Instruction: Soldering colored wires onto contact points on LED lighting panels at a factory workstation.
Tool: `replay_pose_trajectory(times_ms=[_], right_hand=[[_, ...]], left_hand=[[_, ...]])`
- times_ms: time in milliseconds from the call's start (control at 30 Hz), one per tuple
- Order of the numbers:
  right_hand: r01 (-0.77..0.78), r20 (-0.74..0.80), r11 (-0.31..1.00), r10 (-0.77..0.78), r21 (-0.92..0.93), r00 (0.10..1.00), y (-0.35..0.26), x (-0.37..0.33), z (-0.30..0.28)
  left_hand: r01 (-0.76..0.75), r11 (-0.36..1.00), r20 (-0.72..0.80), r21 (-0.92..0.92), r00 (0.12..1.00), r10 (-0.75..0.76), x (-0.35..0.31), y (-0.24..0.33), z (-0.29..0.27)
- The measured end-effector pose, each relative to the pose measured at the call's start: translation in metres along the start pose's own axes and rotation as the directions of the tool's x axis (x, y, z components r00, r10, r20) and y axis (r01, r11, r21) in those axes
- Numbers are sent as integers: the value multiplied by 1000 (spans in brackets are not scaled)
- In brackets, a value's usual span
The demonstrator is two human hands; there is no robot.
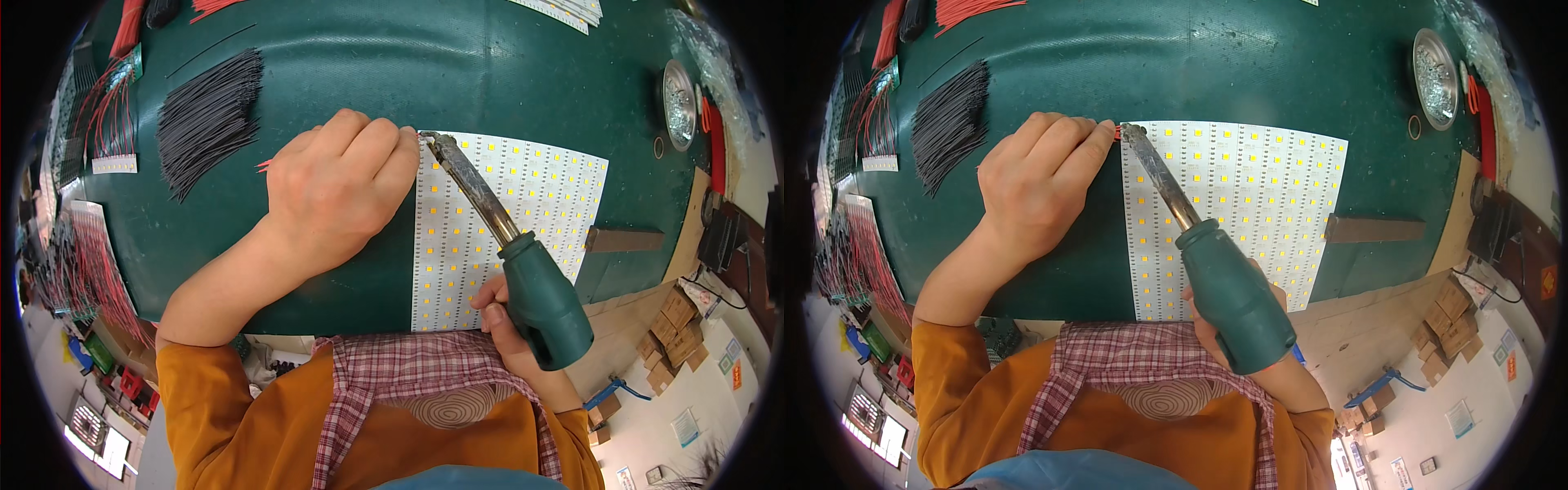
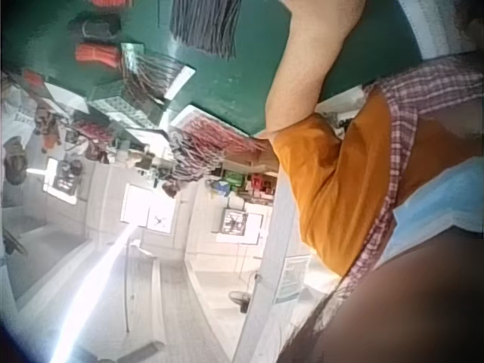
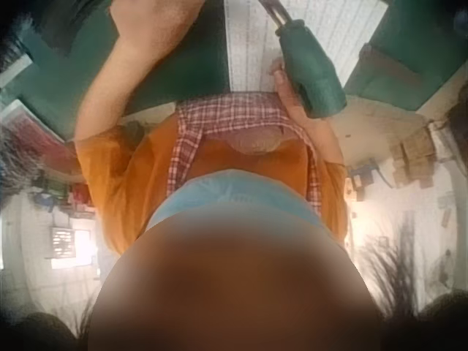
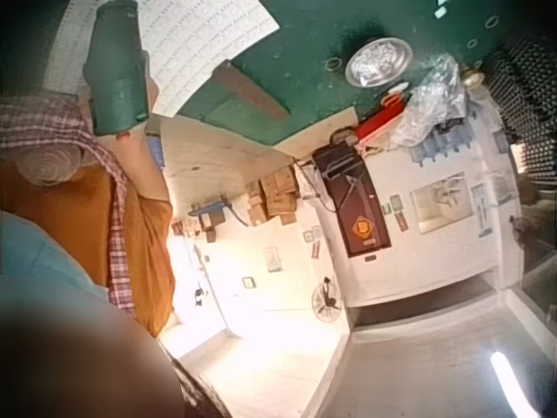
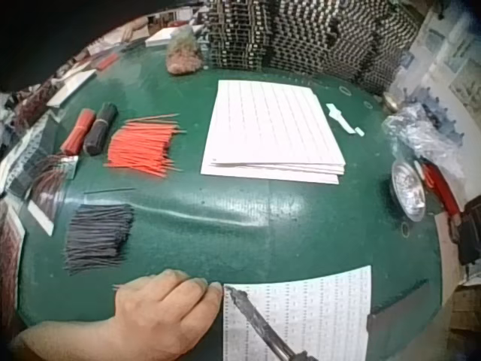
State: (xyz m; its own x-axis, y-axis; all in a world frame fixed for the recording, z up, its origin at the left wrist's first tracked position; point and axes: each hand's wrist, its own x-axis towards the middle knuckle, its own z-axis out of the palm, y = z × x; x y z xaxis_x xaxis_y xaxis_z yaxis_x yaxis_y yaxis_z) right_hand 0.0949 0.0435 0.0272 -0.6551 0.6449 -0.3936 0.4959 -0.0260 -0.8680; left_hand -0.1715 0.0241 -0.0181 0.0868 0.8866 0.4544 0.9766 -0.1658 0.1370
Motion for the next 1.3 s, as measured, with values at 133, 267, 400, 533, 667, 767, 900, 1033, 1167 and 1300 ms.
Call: replay_pose_trajectory(times_ms=[133, 267, 400, 533, 667, 767, 900, 1033, 1167, 1300], right_hand=[[-127, -183, 892, 225, 434, 957, -15, -3, 3], [-4, -277, 799, 213, 602, 937, -4, -4, 5], [184, -388, 774, 85, 605, 918, 15, -1, 4], [206, -360, 729, 60, 653, 931, 31, -7, -2], [206, -334, 713, 42, 670, 942, 37, -11, -6], [195, -317, 728, 31, 657, 948, 38, -13, -7], [125, -269, 669, 115, 733, 956, 32, -26, -18], [88, -271, 716, 145, 692, 952, -13, -50, -23], [-101, -109, 786, 209, 610, 972, -16, -38, -13], [-131, -16, 928, 145, 349, 989, 8, -26, -3]], left_hand=[[-2, 1000, -5, 5, 1000, 2, -2, 0, 0], [-5, 1000, 1, 3, 1000, 5, 0, 0, -1], [-18, 1000, -19, 22, 1000, 18, 1, 1, 0], [-30, 999, -2, 27, 1000, 30, 0, 2, -1], [-51, 998, 37, 48, 998, 49, -1, 5, -7], [-37, 999, 61, 32, 997, 35, -4, 6, -13], [96, 979, -66, -180, 992, -110, -3, -10, -40], [355, 840, 13, -410, 923, -384, -7, -4, -74], [119, 943, 121, -312, 989, -85, -13, 9, -51], [54, 966, 61, -254, 997, -40, -23, 11, -21]])
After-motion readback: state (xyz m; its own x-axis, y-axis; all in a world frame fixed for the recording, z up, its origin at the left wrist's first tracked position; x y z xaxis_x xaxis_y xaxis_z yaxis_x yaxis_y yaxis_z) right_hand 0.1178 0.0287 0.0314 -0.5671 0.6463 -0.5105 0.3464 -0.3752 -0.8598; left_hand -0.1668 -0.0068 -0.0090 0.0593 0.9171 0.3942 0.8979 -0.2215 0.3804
